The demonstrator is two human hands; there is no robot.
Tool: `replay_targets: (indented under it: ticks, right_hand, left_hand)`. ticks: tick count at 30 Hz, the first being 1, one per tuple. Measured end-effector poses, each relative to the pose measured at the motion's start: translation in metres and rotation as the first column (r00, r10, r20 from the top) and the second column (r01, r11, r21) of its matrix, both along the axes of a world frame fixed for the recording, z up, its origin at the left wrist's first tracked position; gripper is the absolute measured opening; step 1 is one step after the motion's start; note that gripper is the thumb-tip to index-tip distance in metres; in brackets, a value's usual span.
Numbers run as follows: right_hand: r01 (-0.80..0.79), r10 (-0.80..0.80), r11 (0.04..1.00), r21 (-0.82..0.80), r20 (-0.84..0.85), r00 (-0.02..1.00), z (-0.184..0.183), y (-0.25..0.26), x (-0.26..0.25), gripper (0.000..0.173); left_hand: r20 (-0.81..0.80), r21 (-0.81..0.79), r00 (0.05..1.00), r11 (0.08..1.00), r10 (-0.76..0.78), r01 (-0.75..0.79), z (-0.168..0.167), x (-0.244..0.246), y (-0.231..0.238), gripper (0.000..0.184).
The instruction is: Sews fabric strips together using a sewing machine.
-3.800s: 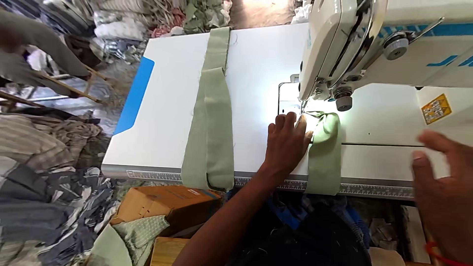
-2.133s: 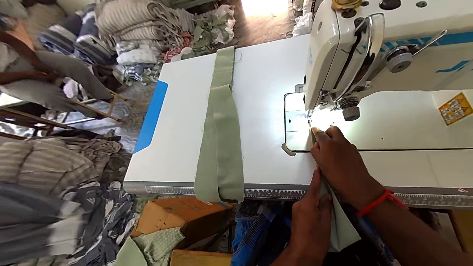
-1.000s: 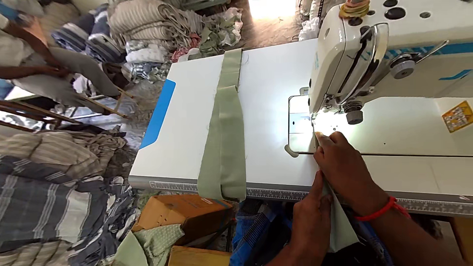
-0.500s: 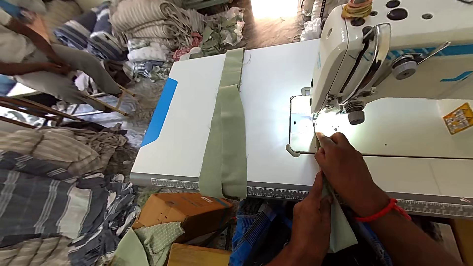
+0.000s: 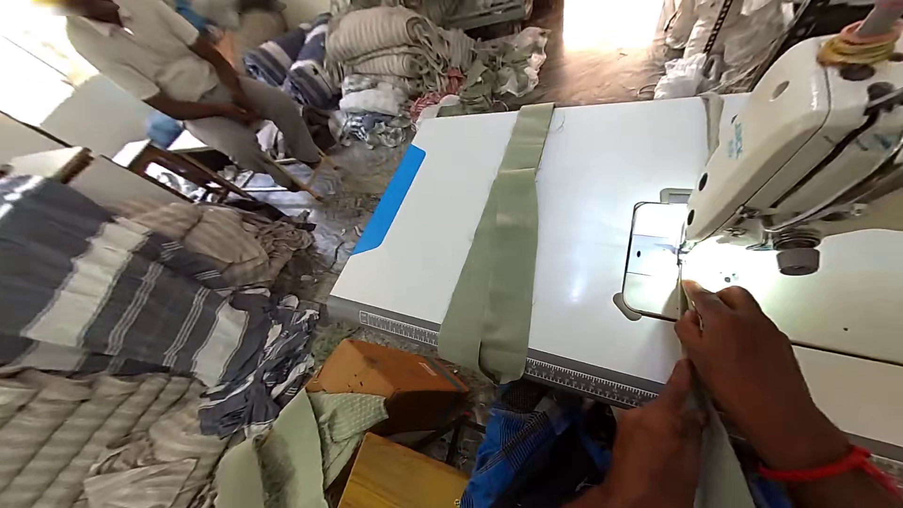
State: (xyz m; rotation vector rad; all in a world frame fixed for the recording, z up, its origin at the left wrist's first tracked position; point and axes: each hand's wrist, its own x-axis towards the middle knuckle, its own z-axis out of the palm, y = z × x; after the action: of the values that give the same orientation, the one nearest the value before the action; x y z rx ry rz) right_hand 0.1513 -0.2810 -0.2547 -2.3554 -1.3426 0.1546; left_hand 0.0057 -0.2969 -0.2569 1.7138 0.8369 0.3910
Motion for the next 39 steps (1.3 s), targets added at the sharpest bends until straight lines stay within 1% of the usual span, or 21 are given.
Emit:
replay_targets:
  ticks: [4,8,16,24,31,39]
  right_hand:
    - [0.010,-0.009,1.000,-0.026,0.006,1.000,0.000,0.000,0.000,0.039]
    - [0.018,-0.017,0.999,-0.051,0.003,1.000,0.001,0.001,-0.001,0.040]
    - [0.032,-0.031,0.996,-0.089,0.012,0.999,0.003,0.001,-0.002,0.040]
    - [0.014,-0.013,0.997,-0.070,0.023,1.000,0.000,0.000,0.000,0.038]
    - [0.023,-0.022,0.998,-0.057,0.013,1.000,0.000,0.000,-0.002,0.038]
    - [0.029,-0.029,0.998,-0.053,0.008,1.000,0.001,0.000,-0.003,0.038]
  left_hand:
    - [0.002,0.003,1.000,1.000,0.006,-0.006,-0.003,0.001,-0.002,0.051]
    - [0.009,0.043,1.000,0.999,0.030,-0.030,-0.008,0.002,-0.003,0.049]
    - [-0.015,0.065,1.000,0.998,0.016,-0.015,-0.009,0.001,-0.005,0.051]
    - [0.022,0.042,1.000,0.999,0.021,-0.021,-0.011,0.000,-0.006,0.050]
    - [0.018,0.016,0.999,0.999,0.032,-0.033,-0.011,0.000,-0.007,0.050]
    - [0.007,0.027,0.999,0.999,0.038,-0.038,-0.011,0.000,-0.007,0.050]
